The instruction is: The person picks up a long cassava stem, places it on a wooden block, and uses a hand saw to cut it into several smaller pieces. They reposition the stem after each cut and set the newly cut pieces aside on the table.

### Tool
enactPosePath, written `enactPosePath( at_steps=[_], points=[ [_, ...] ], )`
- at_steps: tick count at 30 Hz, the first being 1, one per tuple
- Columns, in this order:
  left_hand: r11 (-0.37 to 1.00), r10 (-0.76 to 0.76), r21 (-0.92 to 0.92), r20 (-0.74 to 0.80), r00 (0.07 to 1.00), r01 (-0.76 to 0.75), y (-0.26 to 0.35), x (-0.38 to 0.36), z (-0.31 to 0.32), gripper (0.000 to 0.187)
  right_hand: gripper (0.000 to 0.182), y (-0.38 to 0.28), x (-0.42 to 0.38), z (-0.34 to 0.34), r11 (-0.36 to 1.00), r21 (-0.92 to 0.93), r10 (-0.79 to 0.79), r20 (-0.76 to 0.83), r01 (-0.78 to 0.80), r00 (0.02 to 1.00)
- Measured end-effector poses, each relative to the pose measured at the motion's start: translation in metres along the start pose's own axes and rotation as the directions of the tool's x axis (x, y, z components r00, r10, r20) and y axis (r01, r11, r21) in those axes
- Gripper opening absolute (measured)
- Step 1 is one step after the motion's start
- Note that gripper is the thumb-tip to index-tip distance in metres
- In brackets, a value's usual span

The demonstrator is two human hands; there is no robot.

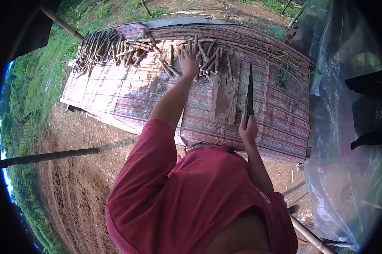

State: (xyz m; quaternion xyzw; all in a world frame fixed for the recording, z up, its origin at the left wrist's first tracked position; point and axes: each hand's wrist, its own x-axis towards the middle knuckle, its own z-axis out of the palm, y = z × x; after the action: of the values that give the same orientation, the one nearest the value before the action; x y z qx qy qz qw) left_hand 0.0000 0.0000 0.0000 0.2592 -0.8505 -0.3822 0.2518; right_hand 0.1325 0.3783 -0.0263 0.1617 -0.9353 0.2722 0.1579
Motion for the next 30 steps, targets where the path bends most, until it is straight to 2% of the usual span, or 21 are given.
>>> enactPosePath(
  at_steps=[2, 3, 5, 7, 9, 11, 15, 16, 19, 20, 23, 24, 27, 28, 30],
  points=[
    [1.0, -0.014, 0.018, -0.187, 0.982, 0.018, 0.01, -0.006, 0.019, 0.082, 0.03, 0.014, -0.003, -0.016, 0.999, -0.043, -0.014, -0.011, 0.014, 1.0],
    [0.993, 0.095, 0.086, -0.123, 0.988, -0.085, -0.016, 0.021, -0.02, 0.073, 0.029, -0.031, -0.005, 0.027, 1.0, -0.002, 0.017, -0.034, -0.017, 0.999],
    [0.973, 0.215, 0.081, 0.02, 0.976, -0.216, -0.008, -0.012, -0.014, 0.056, 0.029, -0.023, -0.011, 0.024, 0.998, -0.056, 0.026, -0.045, -0.029, 0.999],
    [0.989, 0.132, 0.026, 0.306, 0.943, -0.147, -0.019, -0.041, 0.008, 0.038, 0.027, -0.017, -0.015, 0.015, 0.987, -0.144, 0.08, 0.025, -0.075, 0.996],
    [0.963, 0.267, -0.068, 0.322, 0.908, -0.259, -0.035, -0.076, 0.027, 0.035, 0.028, -0.016, -0.015, 0.01, 0.974, -0.21, 0.098, 0.044, -0.087, 0.994],
    [0.978, 0.195, -0.029, 0.462, 0.865, -0.205, -0.019, -0.104, 0.024, 0.037, 0.031, -0.013, -0.014, 0.005, 0.962, -0.264, 0.079, 0.016, -0.072, 0.997],
    [0.959, 0.278, -0.122, 0.589, 0.759, -0.257, -0.01, -0.144, 0.047, 0.038, 0.056, 0.006, -0.01, -0.004, 0.932, -0.357, 0.098, 0.073, -0.066, 0.993],
    [0.967, 0.243, -0.086, 0.59, 0.77, -0.24, -0.004, -0.154, 0.057, 0.039, 0.065, 0.014, -0.007, -0.004, 0.935, -0.345, 0.118, 0.086, -0.082, 0.989],
    [0.951, 0.304, -0.142, 0.59, 0.748, -0.275, 0.012, -0.176, 0.075, 0.039, 0.065, 0.033, 0.003, -0.01, 0.943, -0.326, 0.112, 0.136, -0.062, 0.984],
    [0.96, 0.261, -0.094, 0.645, 0.719, -0.264, 0.019, -0.181, 0.079, 0.042, 0.07, 0.039, 0.005, -0.015, 0.944, -0.327, 0.112, 0.173, -0.05, 0.979],
    [0.943, 0.235, 0.034, 0.639, 0.732, -0.332, 0.053, -0.197, 0.087, 0.046, 0.076, 0.07, -0.001, -0.014, 0.955, -0.297, 0.047, 0.209, 0.018, 0.977],
    [0.936, 0.186, 0.098, 0.679, 0.71, -0.339, 0.057, -0.199, 0.097, 0.056, 0.079, 0.077, -0.002, -0.015, 0.955, -0.296, 0.064, 0.248, 0.013, 0.967],
    [0.911, 0.11, 0.24, 0.642, 0.759, -0.335, 0.068, -0.209, 0.123, 0.065, 0.071, 0.096, -0.01, -0.02, 0.966, -0.247, -0.039, 0.163, 0.079, 0.986],
    [0.914, 0.045, 0.275, 0.662, 0.748, -0.298, 0.072, -0.21, 0.129, 0.073, 0.068, 0.101, -0.013, -0.022, 0.966, -0.241, -0.053, 0.161, 0.092, 0.985],
    [0.888, 0.035, 0.33, 0.644, 0.764, -0.319, 0.08, -0.213, 0.142, 0.074, 0.06, 0.117, -0.009, -0.026, 0.963, -0.238, -0.089, 0.151, 0.124, 0.985]
  ],
)
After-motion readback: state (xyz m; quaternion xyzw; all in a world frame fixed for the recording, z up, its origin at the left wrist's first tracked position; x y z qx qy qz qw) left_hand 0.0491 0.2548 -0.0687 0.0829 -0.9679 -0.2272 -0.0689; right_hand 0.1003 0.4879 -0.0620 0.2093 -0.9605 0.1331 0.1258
